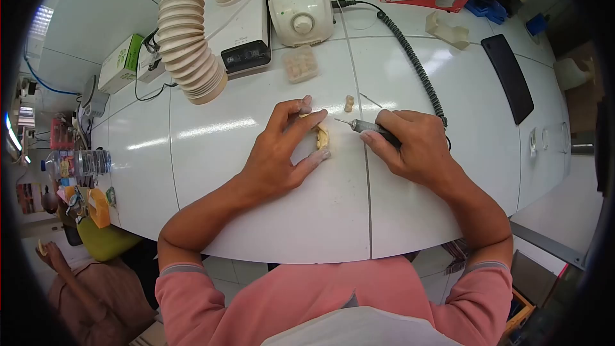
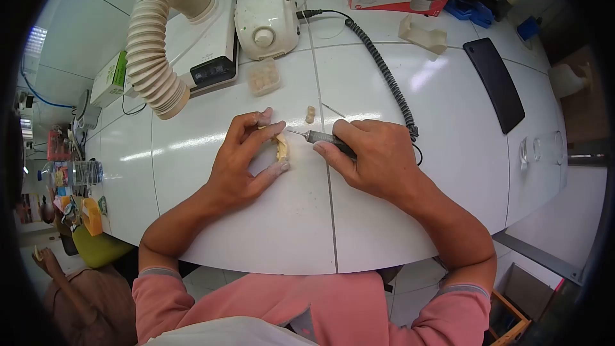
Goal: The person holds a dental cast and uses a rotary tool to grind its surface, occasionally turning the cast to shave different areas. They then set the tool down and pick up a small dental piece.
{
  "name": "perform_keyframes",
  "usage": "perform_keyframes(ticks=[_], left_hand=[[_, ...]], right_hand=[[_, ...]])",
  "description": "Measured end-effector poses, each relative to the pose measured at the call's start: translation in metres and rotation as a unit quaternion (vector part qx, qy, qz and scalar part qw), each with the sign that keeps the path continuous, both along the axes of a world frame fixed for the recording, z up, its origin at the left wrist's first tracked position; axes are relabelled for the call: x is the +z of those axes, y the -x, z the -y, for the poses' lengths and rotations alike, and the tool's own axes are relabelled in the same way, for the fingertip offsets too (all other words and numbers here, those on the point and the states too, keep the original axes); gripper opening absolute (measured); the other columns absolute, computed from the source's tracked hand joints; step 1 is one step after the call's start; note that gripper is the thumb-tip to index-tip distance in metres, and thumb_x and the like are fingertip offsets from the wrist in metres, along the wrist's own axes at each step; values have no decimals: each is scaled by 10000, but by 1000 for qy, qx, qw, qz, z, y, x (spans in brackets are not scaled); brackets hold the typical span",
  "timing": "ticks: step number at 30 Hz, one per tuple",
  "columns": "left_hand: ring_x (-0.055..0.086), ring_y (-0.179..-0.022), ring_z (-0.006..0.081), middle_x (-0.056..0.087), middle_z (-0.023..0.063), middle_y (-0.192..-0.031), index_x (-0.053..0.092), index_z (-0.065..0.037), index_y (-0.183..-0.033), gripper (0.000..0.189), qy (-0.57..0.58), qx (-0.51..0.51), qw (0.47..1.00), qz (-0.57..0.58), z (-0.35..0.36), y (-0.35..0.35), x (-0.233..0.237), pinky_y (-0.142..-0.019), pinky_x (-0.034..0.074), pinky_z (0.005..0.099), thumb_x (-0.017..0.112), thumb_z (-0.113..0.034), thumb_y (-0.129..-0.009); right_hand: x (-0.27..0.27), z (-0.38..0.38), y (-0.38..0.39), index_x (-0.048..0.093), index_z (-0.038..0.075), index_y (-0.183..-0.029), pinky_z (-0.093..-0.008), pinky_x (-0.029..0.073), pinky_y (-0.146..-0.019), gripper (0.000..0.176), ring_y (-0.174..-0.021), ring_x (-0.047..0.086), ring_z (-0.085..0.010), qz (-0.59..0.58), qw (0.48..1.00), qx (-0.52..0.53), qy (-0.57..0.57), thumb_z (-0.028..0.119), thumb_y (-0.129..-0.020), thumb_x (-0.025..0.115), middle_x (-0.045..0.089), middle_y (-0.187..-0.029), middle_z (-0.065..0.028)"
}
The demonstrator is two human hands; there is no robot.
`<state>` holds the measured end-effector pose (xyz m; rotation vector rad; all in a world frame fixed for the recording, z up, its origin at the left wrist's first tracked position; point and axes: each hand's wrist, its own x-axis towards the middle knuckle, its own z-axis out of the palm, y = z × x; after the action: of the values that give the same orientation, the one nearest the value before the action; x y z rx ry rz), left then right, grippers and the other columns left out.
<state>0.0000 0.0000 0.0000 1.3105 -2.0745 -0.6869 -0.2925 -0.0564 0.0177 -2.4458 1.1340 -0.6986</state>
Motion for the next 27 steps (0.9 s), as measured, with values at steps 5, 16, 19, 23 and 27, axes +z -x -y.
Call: perform_keyframes(ticks=[5, 16, 19, 23, 27], left_hand=[[639, -1367, 382, 526, 191, -1443, 706, -55, -1492, 667, 41, 3, 998, 56, 0, 2, 3, -1156, 551, 469, 931, -116, -868], [650, -1294, 361, 543, 181, -1395, 754, -78, -1450, 690, 51, 23, 997, 50, 2, 2, 2, -1109, 568, 456, 973, -122, -797], [655, -1272, 360, 551, 180, -1369, 764, -80, -1424, 668, 31, 29, 998, 35, 2, 2, 2, -1091, 567, 451, 977, -125, -793], [661, -1260, 365, 589, 179, -1333, 764, -60, -1388, 627, 14, 29, 999, 18, 2, 3, 6, -1072, 567, 453, 969, -119, -798], [665, -1295, 383, 639, 191, -1338, 751, -35, -1379, 625, 27, 21, 999, -14, 4, 2, 4, -1081, 567, 447, 963, -110, -796]], right_hand=[[1, 1, 2, 757, 59, -948, -424, 509, -563, 322, -618, 687, -298, 8, 1000, 1, -13, 362, -1005, 848, 696, -699, -103], [0, 3, 4, 747, 30, -946, -437, 481, -580, 299, -614, 655, -311, 5, 999, 13, -30, 308, -1008, 836, 672, -703, -139], [-1, 3, 3, 730, 52, -913, -451, 492, -578, 336, -630, 669, -314, 5, 1000, 8, -23, 356, -1010, 833, 669, -693, -109], [1, 3, 3, 722, 64, -897, -457, 499, -578, 354, -638, 675, -314, 3, 1000, 6, -28, 381, -1008, 833, 667, -688, -91], [-1, 3, 4, 723, 68, -899, -452, 498, -575, 351, -633, 671, -308, 0, 1000, 6, -19, 384, -1005, 836, 663, -683, -86]])
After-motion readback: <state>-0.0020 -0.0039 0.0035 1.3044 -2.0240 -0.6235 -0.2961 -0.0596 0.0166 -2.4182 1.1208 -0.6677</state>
